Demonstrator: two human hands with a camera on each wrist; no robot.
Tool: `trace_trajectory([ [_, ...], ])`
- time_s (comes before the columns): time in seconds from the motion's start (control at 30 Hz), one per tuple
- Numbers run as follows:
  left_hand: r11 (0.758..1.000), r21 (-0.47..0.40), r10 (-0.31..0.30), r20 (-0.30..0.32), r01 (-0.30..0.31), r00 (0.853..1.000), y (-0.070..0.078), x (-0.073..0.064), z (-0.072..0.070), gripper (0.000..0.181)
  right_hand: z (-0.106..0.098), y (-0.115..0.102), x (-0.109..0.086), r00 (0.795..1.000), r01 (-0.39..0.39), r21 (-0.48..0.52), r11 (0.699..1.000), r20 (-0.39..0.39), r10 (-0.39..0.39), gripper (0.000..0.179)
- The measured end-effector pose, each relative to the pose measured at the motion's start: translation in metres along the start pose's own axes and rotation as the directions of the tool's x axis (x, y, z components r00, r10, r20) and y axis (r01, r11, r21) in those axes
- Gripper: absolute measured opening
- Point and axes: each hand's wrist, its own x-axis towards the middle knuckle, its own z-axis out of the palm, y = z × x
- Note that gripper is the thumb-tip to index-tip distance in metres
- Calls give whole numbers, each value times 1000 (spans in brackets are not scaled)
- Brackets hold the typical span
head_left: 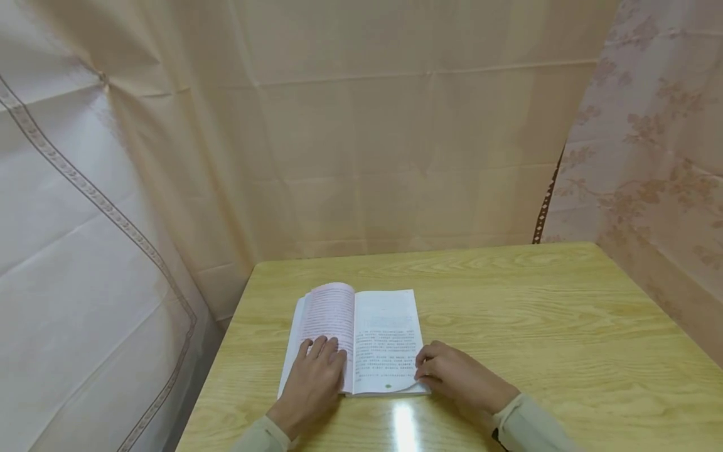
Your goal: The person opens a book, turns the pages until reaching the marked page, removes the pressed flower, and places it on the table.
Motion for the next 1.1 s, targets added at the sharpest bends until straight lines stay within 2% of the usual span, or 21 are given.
trace_trajectory([
  [0.1, 999, -29, -15, 54, 16, 998, 1, 0, 0, 13, 1, 1, 0, 998, 47, -1, 999, -35, -47, 10],
  [0.2, 998, -52, -22, 84, 27, 996, 1, 0, 1, 12, 1, 0, 1, 998, 51, -47, 998, -42, -53, 10],
  [0.3, 997, -73, -27, 100, 35, 995, 1, 0, 1, 13, 2, -2, 2, 999, -1, -129, 992, -52, -6, 13],
  [0.4, 995, -87, -34, 117, 44, 993, 1, -1, 1, 15, 4, -4, 3, 991, -105, -169, 980, -104, 88, 16],
  [0.47, 994, -95, -37, 131, 50, 991, 1, -2, 1, 16, 5, -6, 4, 972, -205, -172, 963, -152, 180, 17],
  [0.6, 992, -110, -40, 150, 57, 988, 1, -2, 0, 19, 7, -9, 9, 903, -403, -81, 912, -198, 381, 15],
  [0.67, 991, -118, -40, 155, 59, 987, 1, -3, 1, 20, 7, -10, 11, 878, -450, -31, 892, -200, 436, 16],
  [0.7, 991, -122, -39, 154, 58, 987, 1, -3, 1, 20, 8, -10, 12, 872, -460, -14, 888, -196, 448, 17],
  [0.77, 990, -131, -38, 152, 58, 988, 0, -3, 1, 21, 8, -11, 14, 875, -454, 0, 891, -189, 446, 13],
  [0.83, 988, -145, -35, 147, 57, 989, 0, -3, 2, 21, 10, -12, 15, 885, -435, 7, 900, -178, 429, 1],
  [0.97, 977, -190, -64, 163, 95, 985, 2, -2, -1, 31, 15, -14, 17, 913, -379, 9, 925, -159, 375, 25],
  [1.1, 947, -250, -143, 229, 200, 963, 4, -1, -4, 58, 20, -15, 20, 948, -285, -42, 958, -162, 275, 39],
])
